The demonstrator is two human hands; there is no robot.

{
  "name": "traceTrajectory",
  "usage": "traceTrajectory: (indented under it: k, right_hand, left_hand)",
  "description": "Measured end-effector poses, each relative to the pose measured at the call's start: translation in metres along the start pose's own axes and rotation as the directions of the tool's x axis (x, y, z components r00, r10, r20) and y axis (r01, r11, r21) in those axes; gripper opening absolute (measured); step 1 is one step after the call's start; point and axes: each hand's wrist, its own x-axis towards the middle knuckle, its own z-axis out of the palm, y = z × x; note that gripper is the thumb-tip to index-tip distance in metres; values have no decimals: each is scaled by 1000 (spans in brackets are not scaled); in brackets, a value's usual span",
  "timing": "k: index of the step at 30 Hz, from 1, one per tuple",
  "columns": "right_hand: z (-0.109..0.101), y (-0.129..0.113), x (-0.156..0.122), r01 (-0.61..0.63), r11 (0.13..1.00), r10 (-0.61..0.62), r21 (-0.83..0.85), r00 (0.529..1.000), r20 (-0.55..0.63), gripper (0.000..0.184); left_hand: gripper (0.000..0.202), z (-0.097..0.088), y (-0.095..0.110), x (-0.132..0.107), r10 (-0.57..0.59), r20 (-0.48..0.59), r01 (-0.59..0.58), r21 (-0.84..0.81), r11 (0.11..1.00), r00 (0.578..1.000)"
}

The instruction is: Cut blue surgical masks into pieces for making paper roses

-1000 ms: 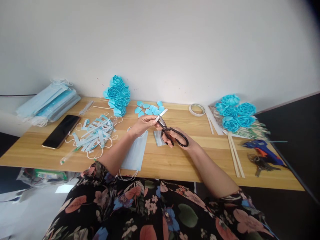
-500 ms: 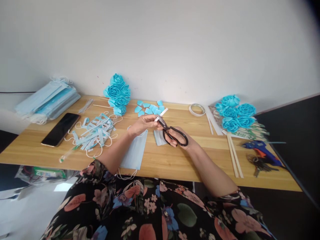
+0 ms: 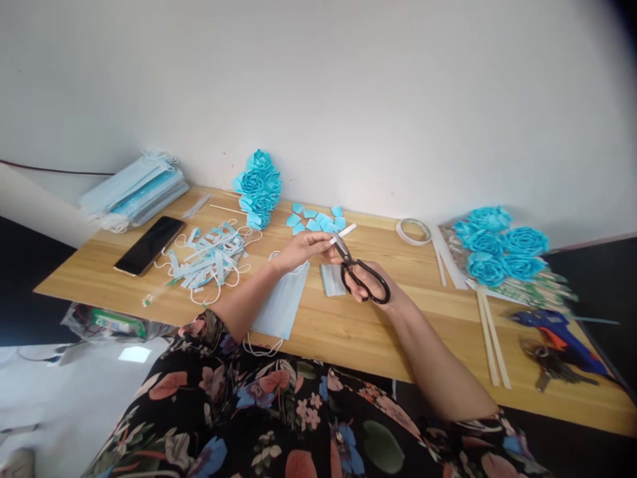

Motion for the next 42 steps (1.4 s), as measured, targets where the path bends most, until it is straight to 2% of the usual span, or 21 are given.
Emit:
traceTrajectory:
  k: [6, 13, 16, 19, 24, 29, 35, 42]
  right_hand:
    - [-3, 1, -1, -3, 1000, 3, -22, 1000, 11, 64]
    - [1, 1, 0, -54, 999, 53, -4, 978, 200, 77]
    - [2, 0, -1, 18, 1000, -20, 9, 976, 218, 81]
    - [0, 0, -2, 96, 995, -95, 6, 980, 177, 74]
    - [-1, 0, -2, 88, 996, -85, -20, 989, 120, 63]
    - [2, -4, -1, 40, 996, -34, -74, 996, 82, 63]
    - [1, -4, -2, 27, 997, -21, -66, 996, 84, 61]
    - [1, -4, -1, 65, 996, -59, -64, 994, 96, 61]
  left_hand:
    - [42, -4, -11, 2, 21, -106, -13, 77, 997, 994]
    - [38, -7, -14, 4, 17, -201, -13, 22, 1000, 979]
    - [40, -9, -18, 5, 13, -227, -23, -41, 999, 974]
    - [39, -10, -22, 6, -4, -247, -21, -100, 995, 969]
    - [42, -6, -18, 6, 11, -202, -44, -164, 985, 979]
    - [47, -2, -10, 3, 14, -157, -34, -122, 992, 987]
    - [46, -2, -12, 2, -6, -120, -13, -155, 988, 993]
    - [45, -4, -14, 1, -20, -58, 15, -93, 996, 998]
